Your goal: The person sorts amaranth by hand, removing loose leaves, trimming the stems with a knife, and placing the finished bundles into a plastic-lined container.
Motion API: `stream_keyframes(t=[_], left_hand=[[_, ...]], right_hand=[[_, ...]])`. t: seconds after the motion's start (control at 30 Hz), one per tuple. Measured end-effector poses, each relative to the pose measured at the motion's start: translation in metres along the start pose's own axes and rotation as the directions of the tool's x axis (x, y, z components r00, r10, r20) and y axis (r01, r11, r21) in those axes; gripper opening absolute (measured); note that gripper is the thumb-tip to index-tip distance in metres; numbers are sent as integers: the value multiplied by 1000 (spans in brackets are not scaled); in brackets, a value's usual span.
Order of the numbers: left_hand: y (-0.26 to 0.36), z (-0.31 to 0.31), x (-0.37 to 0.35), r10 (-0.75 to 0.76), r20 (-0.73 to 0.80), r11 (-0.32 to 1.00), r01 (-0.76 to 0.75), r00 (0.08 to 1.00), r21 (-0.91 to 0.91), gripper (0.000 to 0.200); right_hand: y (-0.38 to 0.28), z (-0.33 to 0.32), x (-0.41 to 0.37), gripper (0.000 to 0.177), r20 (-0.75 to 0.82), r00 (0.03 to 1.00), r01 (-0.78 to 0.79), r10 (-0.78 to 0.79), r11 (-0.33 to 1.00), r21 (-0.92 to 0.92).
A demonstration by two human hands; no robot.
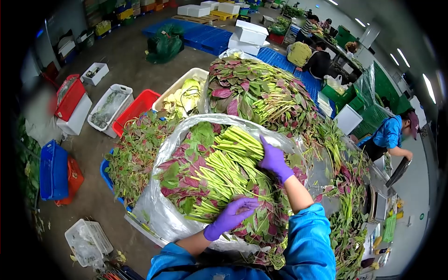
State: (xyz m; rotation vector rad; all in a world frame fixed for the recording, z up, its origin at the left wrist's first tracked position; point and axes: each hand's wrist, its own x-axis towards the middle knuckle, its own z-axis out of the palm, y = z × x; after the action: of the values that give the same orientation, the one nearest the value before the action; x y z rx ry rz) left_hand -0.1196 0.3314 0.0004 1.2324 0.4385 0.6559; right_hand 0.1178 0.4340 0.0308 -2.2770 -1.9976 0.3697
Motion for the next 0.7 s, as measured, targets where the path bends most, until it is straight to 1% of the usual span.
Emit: stream_keyframes(t=[0.03,0.07,0.1,0.13,0.17,0.2,0.23,0.27,0.33,0.37,0.4,0.47,0.5,0.53,0.6,0.63,0.67,0.7], left_hand=[[2,0,4,-24,29,997,26,999,-73,31],[4,0,9,-45,57,987,53,997,-149,32],[8,0,17,-42,57,987,50,997,-150,32],[13,-1,27,-72,42,969,80,996,-235,36],[16,-2,36,-105,33,942,110,994,-316,41],[13,-2,48,-103,40,942,111,994,-316,41],[5,0,64,-105,-15,913,90,994,-398,46],[-3,2,79,-110,-70,877,64,992,-476,52],[-14,10,103,-126,-133,900,57,983,-432,61],[-18,13,112,-224,-117,845,133,968,-518,65],[-33,17,121,-246,-126,797,127,961,-590,59],[-30,32,130,-157,-301,930,38,941,-366,60],[-42,40,138,-116,-440,926,-63,890,-372,56],[-40,36,144,-115,-439,927,-62,891,-369,56],[-40,24,154,111,-349,971,-176,931,-160,51],[-41,13,156,146,-254,989,-145,956,23,48],[-42,8,156,163,-177,981,-178,971,-71,50],[-38,7,154,156,-121,976,-172,980,-132,51]], right_hand=[[3,-11,-4,100,15,1000,-2,1,999,47],[13,-19,-9,97,-42,999,11,-5,989,150],[24,-27,-13,94,-78,997,33,-7,939,343],[36,-34,-21,91,-112,994,57,2,850,523],[47,-43,-27,88,-98,995,59,-1,803,593],[57,-51,-32,85,-89,996,62,-4,750,659],[67,-53,-34,78,-125,990,135,-68,731,669],[73,-53,-38,78,-131,989,135,-62,735,664],[78,-55,-46,76,-73,994,105,-76,742,662],[85,-45,-46,75,-117,989,144,-90,764,629],[72,-54,-53,76,-53,996,94,-77,806,584],[66,-43,-50,79,-126,976,218,-179,727,651],[60,-45,-53,81,-66,987,157,-146,796,584],[45,-52,-58,77,-11,988,130,-151,809,573],[44,-41,-58,75,32,979,160,-199,865,475],[35,-44,-60,75,11,978,185,-206,899,398],[32,-40,-59,75,12,978,185,-206,899,396],[30,-34,-59,78,-138,958,281,-250,910,304]])
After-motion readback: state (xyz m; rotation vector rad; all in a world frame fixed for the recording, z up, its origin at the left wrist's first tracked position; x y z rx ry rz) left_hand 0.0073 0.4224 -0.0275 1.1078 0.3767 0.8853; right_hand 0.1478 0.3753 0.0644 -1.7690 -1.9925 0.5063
